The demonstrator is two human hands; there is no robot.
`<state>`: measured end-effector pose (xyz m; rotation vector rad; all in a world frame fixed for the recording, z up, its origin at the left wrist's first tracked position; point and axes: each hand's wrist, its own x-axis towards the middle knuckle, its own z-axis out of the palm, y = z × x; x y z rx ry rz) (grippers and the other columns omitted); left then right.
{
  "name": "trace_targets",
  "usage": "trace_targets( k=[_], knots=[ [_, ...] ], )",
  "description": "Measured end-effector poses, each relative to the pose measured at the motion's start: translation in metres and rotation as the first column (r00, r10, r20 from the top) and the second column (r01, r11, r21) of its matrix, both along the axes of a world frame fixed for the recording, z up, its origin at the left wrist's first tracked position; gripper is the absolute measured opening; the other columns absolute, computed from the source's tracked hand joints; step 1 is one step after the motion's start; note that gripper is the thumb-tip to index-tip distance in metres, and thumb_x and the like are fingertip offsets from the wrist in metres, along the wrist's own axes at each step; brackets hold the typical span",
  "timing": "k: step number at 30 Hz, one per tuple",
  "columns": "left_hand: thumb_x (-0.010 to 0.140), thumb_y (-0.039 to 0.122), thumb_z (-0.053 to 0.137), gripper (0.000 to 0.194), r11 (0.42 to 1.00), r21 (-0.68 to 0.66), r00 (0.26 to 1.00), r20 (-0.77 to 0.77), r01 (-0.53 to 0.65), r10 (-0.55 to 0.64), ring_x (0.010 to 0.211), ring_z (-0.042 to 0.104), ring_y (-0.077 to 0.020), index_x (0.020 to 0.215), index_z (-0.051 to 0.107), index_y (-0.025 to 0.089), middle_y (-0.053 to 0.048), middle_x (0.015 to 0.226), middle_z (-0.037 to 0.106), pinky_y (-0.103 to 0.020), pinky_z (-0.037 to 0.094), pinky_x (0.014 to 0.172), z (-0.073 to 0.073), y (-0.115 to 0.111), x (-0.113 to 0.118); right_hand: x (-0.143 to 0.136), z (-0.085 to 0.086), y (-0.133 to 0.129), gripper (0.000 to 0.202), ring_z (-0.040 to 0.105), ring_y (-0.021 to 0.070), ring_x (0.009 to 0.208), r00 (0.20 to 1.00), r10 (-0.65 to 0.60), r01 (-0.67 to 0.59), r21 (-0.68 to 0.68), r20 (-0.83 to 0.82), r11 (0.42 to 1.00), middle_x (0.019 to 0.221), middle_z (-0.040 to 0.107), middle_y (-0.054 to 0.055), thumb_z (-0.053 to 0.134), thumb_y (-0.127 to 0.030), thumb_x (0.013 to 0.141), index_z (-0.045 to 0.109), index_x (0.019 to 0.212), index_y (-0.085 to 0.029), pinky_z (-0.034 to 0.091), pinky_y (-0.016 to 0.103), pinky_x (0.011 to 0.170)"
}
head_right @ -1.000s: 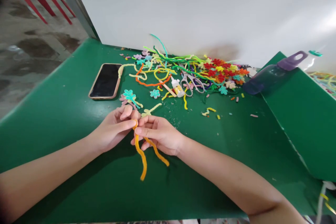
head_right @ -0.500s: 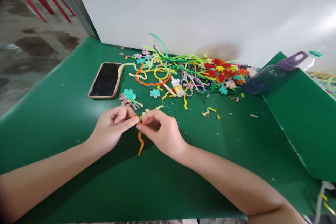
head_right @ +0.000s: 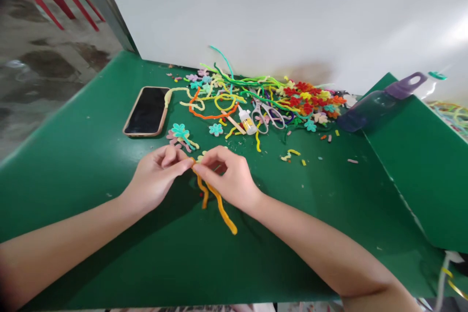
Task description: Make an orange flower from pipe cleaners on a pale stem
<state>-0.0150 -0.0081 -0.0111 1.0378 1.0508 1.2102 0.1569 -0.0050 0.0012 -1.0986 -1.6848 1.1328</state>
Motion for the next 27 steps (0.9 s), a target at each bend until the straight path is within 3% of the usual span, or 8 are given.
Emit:
trace_targets(
  k=[2,4,8,10,14,17,22,27],
  knots=[
    [0.069,0.018,0.073,0.052,0.998,-0.036,0.993,0.109,0.042,-0.037,0.057,0.045,-0.0073,0.057,0.022,0.017,0.006,0.058,0.046,-0.024,0.037,0.057,0.003,0.005,-0.002,0.001,0.001,0.005,0.02,0.067,0.0123,0.071,0.967,-0.019,-0.066,-0.324,-0.255,0.944,0.079,0.069,0.002,0.065,-0.036,0.082,0.055,0.086,-0.019,0.055,0.024,0.061],
    [0.068,0.018,0.073,0.055,0.992,-0.076,0.98,0.18,0.102,-0.087,0.056,0.045,-0.0075,0.056,0.02,0.017,0.005,0.058,0.045,-0.024,0.039,0.055,0.007,0.007,-0.004,0.001,0.003,0.008,0.022,0.069,0.0129,0.075,0.904,-0.001,-0.229,-0.489,-0.427,0.842,0.083,0.07,0.002,0.069,-0.034,0.079,0.057,0.088,-0.018,0.057,0.026,0.067],
    [0.07,0.024,0.074,0.056,0.958,-0.159,0.938,0.293,0.238,-0.185,0.053,0.048,-0.0087,0.058,0.02,0.018,0.005,0.059,0.046,-0.025,0.041,0.049,0.008,0.005,-0.005,0.0,0.005,0.006,0.022,0.069,0.0116,0.073,0.758,0.071,-0.559,-0.59,-0.648,0.583,0.081,0.07,0.002,0.074,-0.027,0.076,0.059,0.088,-0.015,0.057,0.027,0.076],
    [0.07,0.023,0.075,0.057,0.953,-0.166,0.93,0.313,0.252,-0.191,0.052,0.047,-0.0081,0.057,0.02,0.017,0.005,0.059,0.045,-0.024,0.04,0.047,0.006,0.004,-0.005,0.0,0.004,0.004,0.023,0.068,0.0105,0.071,0.714,0.048,-0.614,-0.591,-0.699,0.523,0.077,0.069,0.0,0.075,-0.024,0.075,0.058,0.088,-0.016,0.056,0.025,0.072],
    [0.071,0.021,0.075,0.056,0.958,-0.138,0.929,0.31,0.253,-0.201,0.055,0.049,-0.0092,0.055,0.021,0.017,0.004,0.06,0.048,-0.024,0.041,0.048,0.005,0.004,-0.004,0.0,0.003,0.004,0.025,0.064,0.0087,0.066,0.718,0.018,-0.602,-0.609,-0.696,0.516,0.074,0.066,-0.002,0.077,-0.02,0.073,0.057,0.087,-0.017,0.055,0.021,0.062],
    [0.069,0.022,0.077,0.057,0.962,-0.123,0.94,0.274,0.243,-0.203,0.054,0.05,-0.0092,0.054,0.022,0.017,0.004,0.061,0.05,-0.025,0.042,0.051,0.006,0.004,-0.003,-0.001,0.003,0.004,0.025,0.059,0.0065,0.06,0.749,0.026,-0.569,-0.622,-0.662,0.538,0.071,0.062,-0.003,0.078,-0.02,0.071,0.056,0.085,-0.016,0.045,0.015,0.049],
    [0.067,0.019,0.078,0.058,0.979,-0.082,0.968,0.19,0.184,-0.166,0.058,0.048,-0.0083,0.051,0.022,0.016,0.004,0.059,0.052,-0.024,0.04,0.057,0.004,0.004,-0.001,-0.002,0.004,0.003,0.029,0.043,0.001,0.048,0.817,0.039,-0.461,-0.611,-0.576,0.644,0.062,0.051,-0.008,0.08,-0.02,0.067,0.056,0.084,-0.016,0.025,0.013,0.04],
    [0.072,0.016,0.073,0.052,0.988,-0.02,0.986,0.072,0.152,-0.15,0.061,0.049,-0.0077,0.054,0.025,0.016,0.005,0.061,0.054,-0.022,0.039,0.06,-0.005,0.002,-0.002,-0.005,0.006,0.001,0.035,0.048,0.0031,0.054,0.933,0.015,-0.241,-0.592,-0.36,0.769,0.07,0.056,-0.007,0.082,-0.02,0.06,0.056,0.084,-0.017,0.034,0.015,0.045]
  ],
)
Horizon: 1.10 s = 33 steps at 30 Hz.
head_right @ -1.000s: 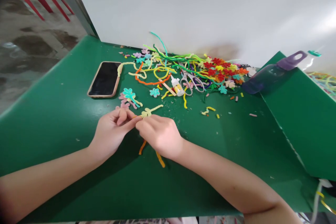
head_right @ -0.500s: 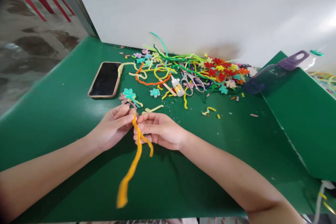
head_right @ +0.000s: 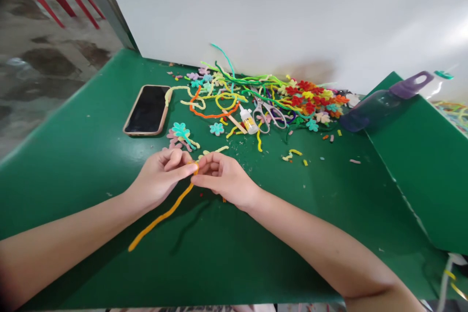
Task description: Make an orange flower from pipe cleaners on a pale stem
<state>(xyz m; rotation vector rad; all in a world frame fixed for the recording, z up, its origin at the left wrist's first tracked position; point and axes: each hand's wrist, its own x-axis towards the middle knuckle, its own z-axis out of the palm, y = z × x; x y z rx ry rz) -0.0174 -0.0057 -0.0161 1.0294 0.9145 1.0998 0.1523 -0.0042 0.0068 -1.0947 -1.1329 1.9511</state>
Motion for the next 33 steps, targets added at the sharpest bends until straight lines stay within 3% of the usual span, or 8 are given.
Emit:
trace_targets(
  k=[4,8,13,17,20,26,33],
  knots=[
    [0.073,0.018,0.073,0.046,0.998,0.044,0.992,-0.123,-0.036,0.041,0.064,0.052,-0.0086,0.058,0.029,0.017,0.004,0.064,0.058,-0.022,0.039,0.061,-0.0019,-0.0008,-0.0003,-0.0017,0.0005,-0.0019,0.029,0.052,0.0041,0.061,0.989,-0.052,0.031,0.151,0.141,0.988,0.074,0.058,-0.006,0.078,-0.014,0.062,0.056,0.082,-0.017,0.043,0.018,0.058],
    [0.073,0.021,0.074,0.043,0.995,0.066,0.981,-0.175,-0.078,0.088,0.065,0.055,-0.0088,0.06,0.033,0.017,0.004,0.064,0.06,-0.021,0.039,0.061,0.0004,-0.0008,-0.0013,-0.0018,-0.0037,-0.0027,0.022,0.053,0.0044,0.061,0.977,-0.099,0.051,0.245,0.187,0.968,0.081,0.061,-0.003,0.072,-0.018,0.07,0.057,0.085,-0.017,0.046,0.02,0.059],
    [0.072,0.026,0.075,0.04,0.991,0.087,0.961,-0.249,-0.102,0.121,0.063,0.055,-0.0092,0.062,0.038,0.017,0.004,0.063,0.059,-0.021,0.039,0.06,0.0004,-0.0008,-0.0036,0.0004,-0.0066,-0.0007,0.026,0.057,0.0068,0.057,0.982,-0.134,0.103,0.216,0.135,0.971,0.073,0.061,-0.004,0.076,-0.028,0.068,0.055,0.08,-0.018,0.049,0.022,0.056],
    [0.073,0.029,0.076,0.035,0.992,0.109,0.951,-0.291,-0.07,0.099,0.065,0.058,-0.01,0.065,0.044,0.017,0.003,0.066,0.059,-0.022,0.041,0.061,-0.001,0.0001,-0.0042,0.0024,-0.0069,0.0005,0.027,0.062,0.0087,0.063,0.98,-0.128,0.086,0.258,0.15,0.962,0.07,0.064,-0.003,0.079,-0.026,0.065,0.057,0.078,-0.018,0.051,0.023,0.061],
    [0.073,0.029,0.076,0.029,0.994,0.1,0.959,-0.274,-0.048,0.074,0.066,0.06,-0.0098,0.069,0.049,0.018,0.004,0.068,0.059,-0.021,0.044,0.062,-0.0001,0.0012,-0.0033,0.0024,-0.0064,0.0008,0.027,0.059,0.007,0.059,0.977,-0.153,0.104,0.287,0.151,0.952,0.068,0.063,-0.004,0.081,-0.022,0.062,0.057,0.074,-0.018,0.048,0.021,0.057],
    [0.077,0.029,0.074,0.022,0.995,0.068,0.98,-0.181,-0.067,0.079,0.071,0.065,-0.0096,0.083,0.056,0.018,0.004,0.077,0.062,-0.022,0.049,0.072,0.0039,0.0018,-0.001,0.0021,-0.0059,0.0048,0.03,0.056,0.0048,0.051,0.98,-0.197,0.19,0.169,0.027,0.967,0.061,0.06,-0.007,0.081,-0.025,0.063,0.053,0.072,-0.018,0.044,0.017,0.047],
    [0.076,0.027,0.074,0.023,0.996,0.058,0.98,-0.183,-0.073,0.083,0.063,0.06,-0.0076,0.078,0.053,0.018,0.005,0.068,0.058,-0.019,0.047,0.063,0.0034,0.0012,-0.0027,0.0019,-0.008,0.0017,0.028,0.062,0.0073,0.06,0.978,-0.189,0.166,0.216,0.093,0.962,0.069,0.065,-0.003,0.08,-0.028,0.066,0.057,0.079,-0.018,0.046,0.016,0.047]
  ],
)
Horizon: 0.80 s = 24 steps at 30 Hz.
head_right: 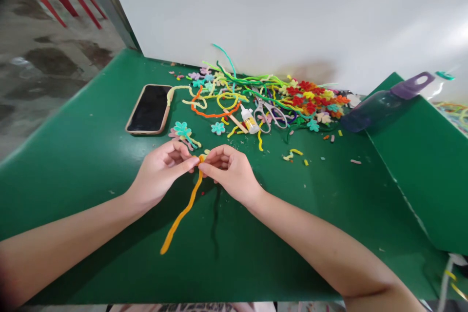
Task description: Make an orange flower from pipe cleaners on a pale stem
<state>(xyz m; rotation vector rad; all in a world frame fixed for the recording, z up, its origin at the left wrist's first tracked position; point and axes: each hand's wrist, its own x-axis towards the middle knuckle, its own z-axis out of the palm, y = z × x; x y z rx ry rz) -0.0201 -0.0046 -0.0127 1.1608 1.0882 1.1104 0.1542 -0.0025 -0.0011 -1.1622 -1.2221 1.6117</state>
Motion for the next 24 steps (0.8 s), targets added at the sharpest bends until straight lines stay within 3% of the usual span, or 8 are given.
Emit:
trace_targets(
  k=[4,13,19,24],
  knots=[
    [0.076,0.026,0.074,0.023,1.0,-0.006,1.0,-0.005,-0.001,0.001,0.065,0.06,-0.0077,0.078,0.053,0.018,0.005,0.07,0.057,-0.02,0.046,0.064,-0.001,-0.001,-0.001,-0.001,-0.001,-0.002,0.033,0.063,0.0091,0.068,0.999,-0.052,0.052,0.031,-0.005,0.998,0.079,0.066,-0.002,0.081,-0.027,0.065,0.057,0.085,-0.02,0.053,0.018,0.054],
    [0.076,0.023,0.072,0.018,0.999,0.034,1.0,-0.013,0.013,-0.012,0.068,0.056,-0.0071,0.078,0.055,0.018,0.004,0.074,0.054,-0.019,0.045,0.066,-0.001,0.001,0.001,-0.003,0.001,-0.008,0.031,0.066,0.011,0.07,0.993,-0.117,0.118,0.15,-0.011,0.982,0.091,0.071,0.0,0.079,-0.027,0.068,0.055,0.088,-0.023,0.054,0.02,0.051],
    [0.075,0.022,0.072,0.018,0.998,0.055,1.0,0.005,0.009,-0.009,0.068,0.055,-0.0083,0.076,0.055,0.017,0.003,0.074,0.054,-0.02,0.046,0.066,0.001,0.0,0.002,-0.005,0.001,-0.011,0.028,0.066,0.0107,0.065,0.99,-0.136,0.139,0.177,-0.028,0.974,0.083,0.071,-0.002,0.08,-0.027,0.068,0.057,0.084,-0.023,0.056,0.023,0.055],
    [0.074,0.026,0.073,0.021,0.999,0.038,1.0,0.006,-0.002,0.002,0.073,0.06,-0.0118,0.077,0.054,0.018,0.002,0.076,0.059,-0.024,0.049,0.071,0.0,0.0,0.002,-0.004,0.0,-0.01,0.028,0.069,0.0139,0.072,0.99,-0.141,0.14,0.186,-0.01,0.972,0.084,0.072,-0.001,0.079,-0.03,0.068,0.056,0.083,-0.023,0.059,0.027,0.062]
  ],
)
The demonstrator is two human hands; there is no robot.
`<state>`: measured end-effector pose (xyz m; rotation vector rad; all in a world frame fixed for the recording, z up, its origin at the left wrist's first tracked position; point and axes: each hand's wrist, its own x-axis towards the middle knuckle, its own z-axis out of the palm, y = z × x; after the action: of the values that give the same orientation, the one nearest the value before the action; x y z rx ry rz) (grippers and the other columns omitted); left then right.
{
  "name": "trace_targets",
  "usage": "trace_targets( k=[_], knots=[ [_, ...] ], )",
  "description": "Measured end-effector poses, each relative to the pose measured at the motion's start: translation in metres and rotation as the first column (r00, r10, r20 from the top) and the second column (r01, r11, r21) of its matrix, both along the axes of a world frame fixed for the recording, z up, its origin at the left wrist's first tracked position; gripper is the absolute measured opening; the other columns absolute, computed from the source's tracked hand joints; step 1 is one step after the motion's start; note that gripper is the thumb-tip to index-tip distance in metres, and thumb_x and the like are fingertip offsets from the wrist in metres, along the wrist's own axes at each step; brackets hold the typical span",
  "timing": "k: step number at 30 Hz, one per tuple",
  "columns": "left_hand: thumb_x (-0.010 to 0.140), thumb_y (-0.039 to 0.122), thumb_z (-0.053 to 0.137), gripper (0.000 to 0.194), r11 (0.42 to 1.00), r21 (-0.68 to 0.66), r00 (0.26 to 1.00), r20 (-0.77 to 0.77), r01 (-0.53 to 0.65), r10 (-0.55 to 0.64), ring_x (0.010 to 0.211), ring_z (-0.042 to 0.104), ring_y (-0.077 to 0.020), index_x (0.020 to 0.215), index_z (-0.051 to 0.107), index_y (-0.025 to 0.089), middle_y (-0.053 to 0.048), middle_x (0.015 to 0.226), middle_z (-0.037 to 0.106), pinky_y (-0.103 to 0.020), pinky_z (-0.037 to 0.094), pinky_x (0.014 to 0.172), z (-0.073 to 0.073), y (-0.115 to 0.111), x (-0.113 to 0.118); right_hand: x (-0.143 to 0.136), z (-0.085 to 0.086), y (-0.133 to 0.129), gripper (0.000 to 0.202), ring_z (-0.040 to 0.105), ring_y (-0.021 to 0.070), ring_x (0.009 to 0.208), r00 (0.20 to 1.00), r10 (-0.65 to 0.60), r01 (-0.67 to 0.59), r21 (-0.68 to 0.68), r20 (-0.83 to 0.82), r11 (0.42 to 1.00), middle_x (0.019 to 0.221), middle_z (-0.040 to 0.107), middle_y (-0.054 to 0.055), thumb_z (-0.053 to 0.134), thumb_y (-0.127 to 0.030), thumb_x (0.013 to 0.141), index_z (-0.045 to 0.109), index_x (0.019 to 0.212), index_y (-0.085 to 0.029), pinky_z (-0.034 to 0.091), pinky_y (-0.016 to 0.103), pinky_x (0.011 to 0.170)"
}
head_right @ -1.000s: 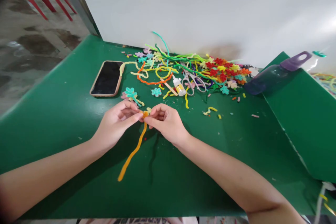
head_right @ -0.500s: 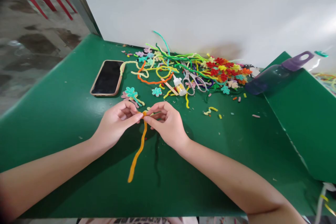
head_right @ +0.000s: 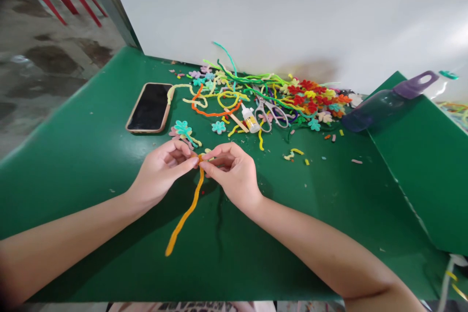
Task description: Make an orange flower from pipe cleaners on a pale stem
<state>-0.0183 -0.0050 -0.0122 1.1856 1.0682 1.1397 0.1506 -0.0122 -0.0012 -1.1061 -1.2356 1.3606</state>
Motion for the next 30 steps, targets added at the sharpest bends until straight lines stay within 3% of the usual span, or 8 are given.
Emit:
trace_targets(
  k=[6,21,30],
  knots=[
    [0.074,0.026,0.074,0.021,1.0,-0.027,1.0,0.016,0.004,-0.004,0.075,0.062,-0.0112,0.079,0.054,0.018,0.002,0.078,0.062,-0.024,0.049,0.074,-0.0023,0.001,-0.0011,0.0005,-0.0011,0.001,0.027,0.071,0.0148,0.077,0.999,0.006,-0.006,0.001,-0.051,1.0,0.084,0.073,0.0,0.08,-0.027,0.068,0.056,0.081,-0.023,0.059,0.026,0.064],
    [0.076,0.026,0.072,0.018,1.0,-0.001,1.0,0.018,-0.01,0.01,0.076,0.064,-0.0116,0.078,0.056,0.019,0.002,0.078,0.064,-0.024,0.05,0.075,0.0009,-0.0013,0.0015,-0.0016,-0.0005,-0.0032,0.022,0.069,0.0133,0.073,0.999,-0.012,0.01,0.072,0.031,0.997,0.092,0.072,0.0,0.075,-0.027,0.074,0.058,0.087,-0.024,0.057,0.027,0.061],
    [0.074,0.028,0.075,0.023,0.999,-0.042,1.0,0.023,0.011,-0.01,0.075,0.068,-0.0147,0.076,0.054,0.019,0.001,0.075,0.067,-0.026,0.052,0.072,-0.0037,0.001,-0.0006,-0.0004,-0.0026,-0.0015,0.022,0.072,0.0172,0.082,1.0,-0.008,0.007,0.067,0.008,0.998,0.089,0.074,0.001,0.077,-0.03,0.072,0.059,0.083,-0.024,0.06,0.036,0.081]
  ],
)
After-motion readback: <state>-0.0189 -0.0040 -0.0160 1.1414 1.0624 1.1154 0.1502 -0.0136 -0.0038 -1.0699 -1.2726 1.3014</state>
